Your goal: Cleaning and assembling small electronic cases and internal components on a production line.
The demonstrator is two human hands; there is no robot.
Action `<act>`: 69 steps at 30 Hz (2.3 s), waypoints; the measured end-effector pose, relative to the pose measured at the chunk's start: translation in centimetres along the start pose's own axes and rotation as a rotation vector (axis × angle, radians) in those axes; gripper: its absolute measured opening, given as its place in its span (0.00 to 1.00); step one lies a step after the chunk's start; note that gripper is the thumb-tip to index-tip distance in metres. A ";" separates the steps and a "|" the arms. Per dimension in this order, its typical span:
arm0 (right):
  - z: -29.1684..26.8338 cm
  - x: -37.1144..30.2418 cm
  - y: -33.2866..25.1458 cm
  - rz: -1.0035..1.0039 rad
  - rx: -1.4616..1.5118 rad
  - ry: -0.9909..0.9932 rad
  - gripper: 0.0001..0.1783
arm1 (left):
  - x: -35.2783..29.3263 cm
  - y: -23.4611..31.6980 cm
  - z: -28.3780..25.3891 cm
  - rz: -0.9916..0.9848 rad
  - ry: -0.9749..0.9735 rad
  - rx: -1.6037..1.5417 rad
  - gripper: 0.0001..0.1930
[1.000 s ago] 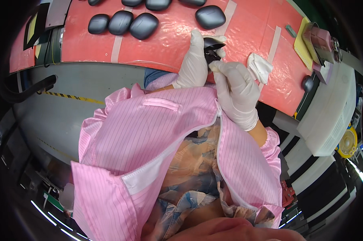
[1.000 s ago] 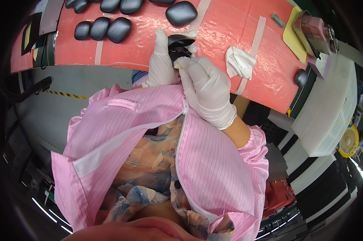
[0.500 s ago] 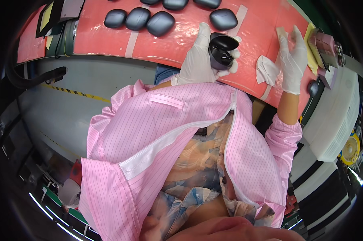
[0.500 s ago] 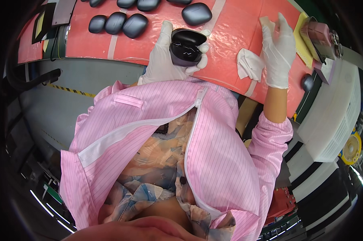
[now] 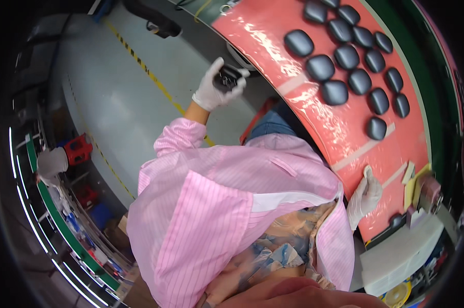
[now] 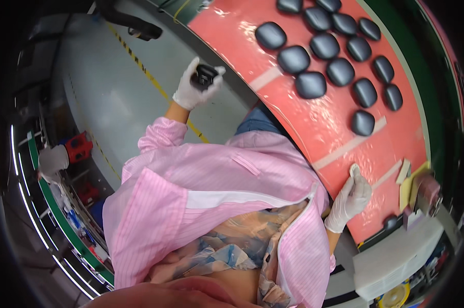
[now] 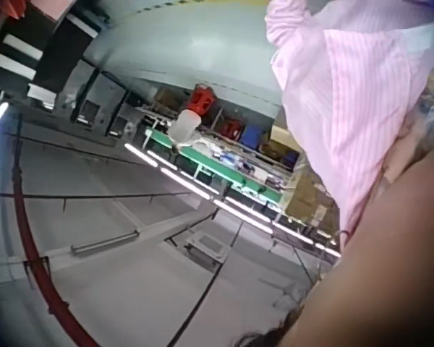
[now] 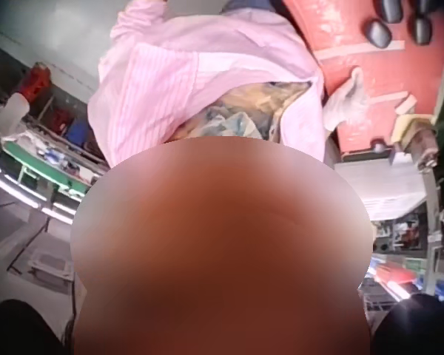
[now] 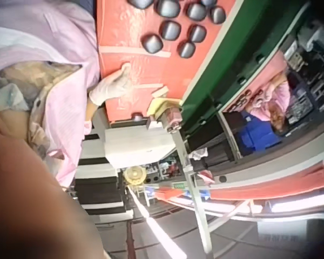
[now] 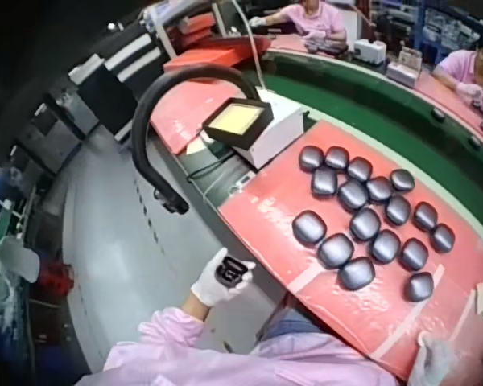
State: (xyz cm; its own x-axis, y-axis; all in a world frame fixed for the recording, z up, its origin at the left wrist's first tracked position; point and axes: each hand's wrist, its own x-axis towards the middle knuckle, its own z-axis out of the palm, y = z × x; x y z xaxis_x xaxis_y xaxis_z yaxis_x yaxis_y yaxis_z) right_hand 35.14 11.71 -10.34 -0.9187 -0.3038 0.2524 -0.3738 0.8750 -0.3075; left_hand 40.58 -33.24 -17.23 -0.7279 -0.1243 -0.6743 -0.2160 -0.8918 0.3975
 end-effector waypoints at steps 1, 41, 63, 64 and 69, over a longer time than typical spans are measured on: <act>0.2 0.4 -0.1 -0.031 0.018 0.000 0.16 | 2.0 2.8 -2.7 0.019 0.011 -0.304 0.30; -3.7 7.4 -6.7 -0.172 0.551 0.205 0.16 | -5.0 -13.0 22.9 0.117 -0.557 0.214 0.33; -3.9 7.0 -3.7 -0.281 0.292 0.151 0.19 | -5.8 -14.1 25.0 -0.363 -0.404 0.074 0.30; -4.1 7.0 -3.5 -0.288 0.388 0.156 0.18 | -6.0 -14.1 25.2 -0.410 -0.354 0.031 0.31; -5.3 8.8 -0.4 -0.194 0.485 0.424 0.12 | -4.3 -14.2 24.2 -0.550 -0.528 0.076 0.34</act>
State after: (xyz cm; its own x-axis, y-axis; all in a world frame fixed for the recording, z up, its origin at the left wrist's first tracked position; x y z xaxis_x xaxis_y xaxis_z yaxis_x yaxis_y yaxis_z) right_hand 27.91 10.63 -3.16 -0.7368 -0.1776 0.6523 -0.6327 0.5212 -0.5727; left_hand 31.03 -9.57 -4.95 -0.7132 0.5701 -0.4079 -0.6671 -0.7306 0.1454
